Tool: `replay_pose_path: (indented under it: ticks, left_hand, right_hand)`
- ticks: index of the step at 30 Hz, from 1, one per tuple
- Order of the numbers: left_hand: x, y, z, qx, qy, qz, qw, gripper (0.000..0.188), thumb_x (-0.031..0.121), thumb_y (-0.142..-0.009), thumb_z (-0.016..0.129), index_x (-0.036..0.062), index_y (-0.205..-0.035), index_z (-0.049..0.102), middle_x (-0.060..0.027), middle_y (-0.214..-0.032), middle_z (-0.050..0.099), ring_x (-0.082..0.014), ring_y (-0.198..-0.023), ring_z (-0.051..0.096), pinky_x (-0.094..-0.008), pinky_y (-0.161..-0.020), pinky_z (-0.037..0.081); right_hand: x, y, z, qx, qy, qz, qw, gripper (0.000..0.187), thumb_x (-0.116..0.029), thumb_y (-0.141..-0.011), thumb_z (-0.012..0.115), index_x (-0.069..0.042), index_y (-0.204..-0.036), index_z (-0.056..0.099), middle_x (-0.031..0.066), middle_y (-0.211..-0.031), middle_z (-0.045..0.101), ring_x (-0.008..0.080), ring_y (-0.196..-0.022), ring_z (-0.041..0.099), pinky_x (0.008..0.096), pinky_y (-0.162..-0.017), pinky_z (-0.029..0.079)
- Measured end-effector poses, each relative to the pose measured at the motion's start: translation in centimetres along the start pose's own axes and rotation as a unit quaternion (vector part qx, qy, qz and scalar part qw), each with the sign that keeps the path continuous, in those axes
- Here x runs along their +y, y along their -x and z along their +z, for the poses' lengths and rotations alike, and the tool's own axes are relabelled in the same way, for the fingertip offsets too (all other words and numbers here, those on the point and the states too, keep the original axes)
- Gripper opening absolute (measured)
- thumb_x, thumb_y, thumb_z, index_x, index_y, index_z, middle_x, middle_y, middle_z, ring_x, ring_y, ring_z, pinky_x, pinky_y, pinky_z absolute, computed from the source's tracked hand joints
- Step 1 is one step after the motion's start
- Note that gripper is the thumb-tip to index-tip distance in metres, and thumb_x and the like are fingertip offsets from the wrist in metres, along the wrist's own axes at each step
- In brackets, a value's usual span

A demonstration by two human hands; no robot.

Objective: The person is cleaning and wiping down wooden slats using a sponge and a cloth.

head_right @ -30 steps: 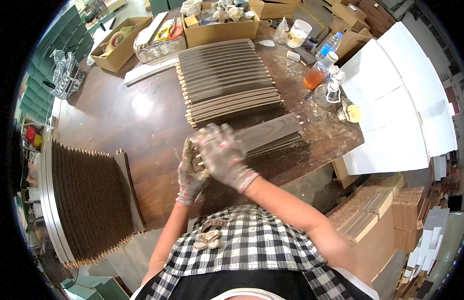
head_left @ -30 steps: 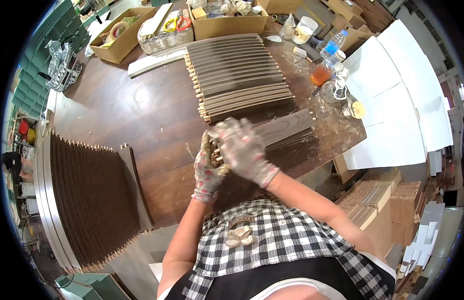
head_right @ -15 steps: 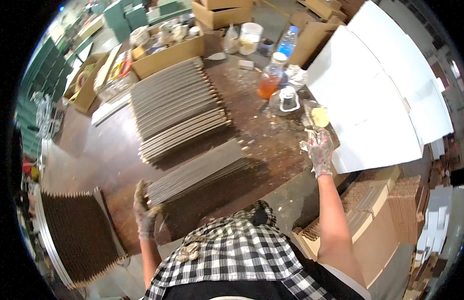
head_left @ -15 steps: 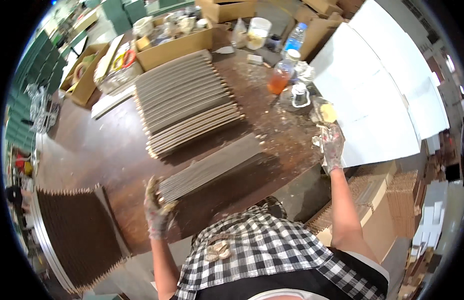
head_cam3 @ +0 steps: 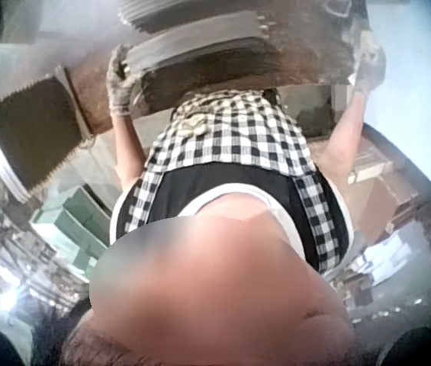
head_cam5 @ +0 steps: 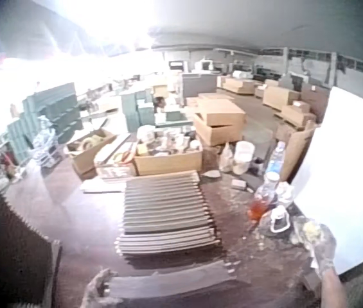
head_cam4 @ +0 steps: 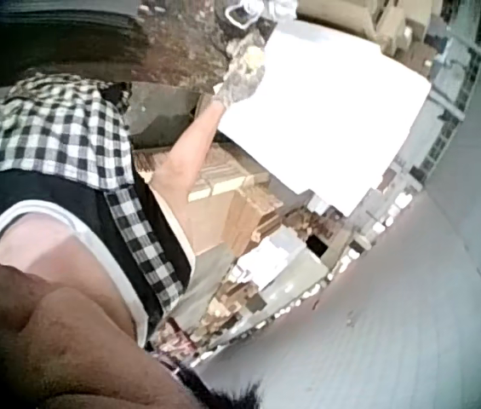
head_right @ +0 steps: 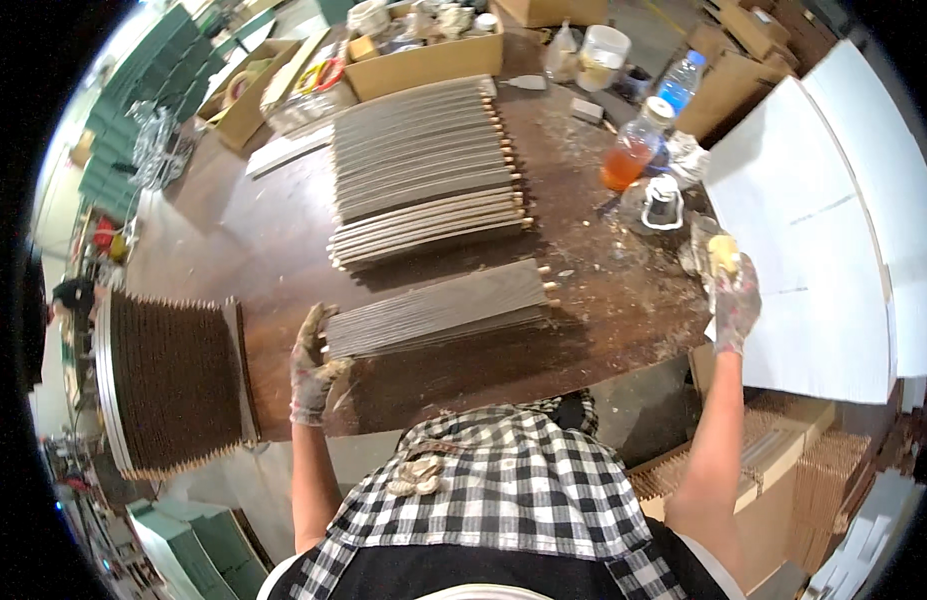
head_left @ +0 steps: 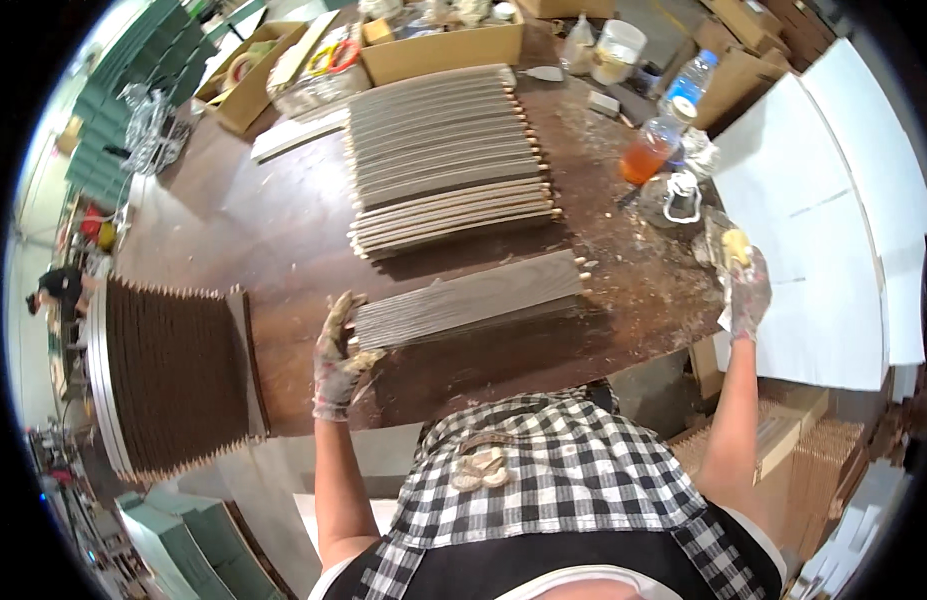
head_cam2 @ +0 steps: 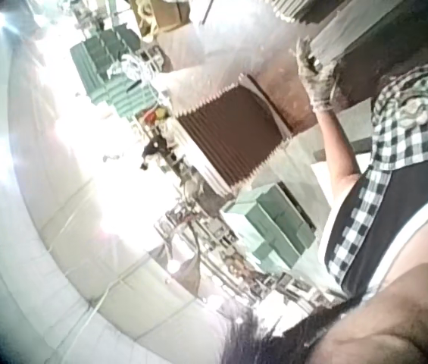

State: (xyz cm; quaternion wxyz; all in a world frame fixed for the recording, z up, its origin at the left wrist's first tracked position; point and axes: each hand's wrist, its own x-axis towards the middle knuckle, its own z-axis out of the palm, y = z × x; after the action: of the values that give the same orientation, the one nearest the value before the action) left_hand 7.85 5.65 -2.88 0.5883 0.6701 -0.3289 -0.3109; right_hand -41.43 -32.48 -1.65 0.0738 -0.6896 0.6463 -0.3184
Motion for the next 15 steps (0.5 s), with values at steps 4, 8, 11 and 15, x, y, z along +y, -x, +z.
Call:
replay_pose_path:
  ticks: [4, 8, 11, 15]
  left_hand:
    - [-0.6, 0.9, -0.7, 0.019, 0.011, 0.041, 0.999, 0.102, 0.041, -0.062, 0.087, 0.0007, -0.141, 0.036, -0.0121, -0.139, 0.045, -0.0229, -0.123, 0.048, -0.0369, -0.1, 0.044]
    - [-1.1, 1.2, 2.0, 0.1, 0.166, 0.05, 0.98, 0.088, 0.033, -0.075, 0.079, 0.0015, -0.143, 0.033, -0.0116, -0.141, 0.042, -0.0247, -0.131, 0.039, -0.0388, -0.109, 0.032]
    - [-1.5, 1.4, 3.3, 0.094, 0.162, 0.027, 0.982, 0.078, 0.012, -0.08, 0.068, 0.0053, -0.146, 0.026, -0.0133, -0.144, 0.037, -0.0248, -0.13, 0.039, -0.039, -0.109, 0.033]
    - [-1.2, 1.4, 4.4, 0.091, 0.175, -0.015, 0.98, 0.086, 0.021, -0.08, 0.07, 0.0078, -0.149, 0.019, -0.0115, -0.14, 0.038, -0.0232, -0.121, 0.045, -0.0366, -0.097, 0.044]
  right_hand:
    - [-11.5, 4.1, -0.6, -0.071, -0.263, -0.023, 0.962, 0.041, -0.014, -0.088, 0.062, -0.001, -0.126, 0.054, 0.0133, -0.117, 0.062, 0.0225, -0.109, 0.058, 0.0319, -0.095, 0.046]
    - [-19.4, 7.1, 0.2, -0.204, -0.234, -0.167, 0.936, 0.039, -0.016, -0.088, 0.062, -0.004, -0.124, 0.055, 0.0134, -0.118, 0.061, 0.022, -0.107, 0.06, 0.0341, -0.09, 0.051]
    - [-27.2, 11.0, 1.4, -0.317, -0.306, -0.207, 0.873, 0.042, -0.007, -0.08, 0.069, -0.005, -0.12, 0.057, 0.0118, -0.113, 0.063, 0.0226, -0.098, 0.064, 0.0337, -0.082, 0.056]
    - [-33.7, 14.0, 3.1, -0.306, -0.206, -0.401, 0.838, 0.04, -0.021, -0.081, 0.07, -0.005, -0.117, 0.06, 0.0131, -0.101, 0.065, 0.0251, -0.086, 0.066, 0.0325, -0.075, 0.056]
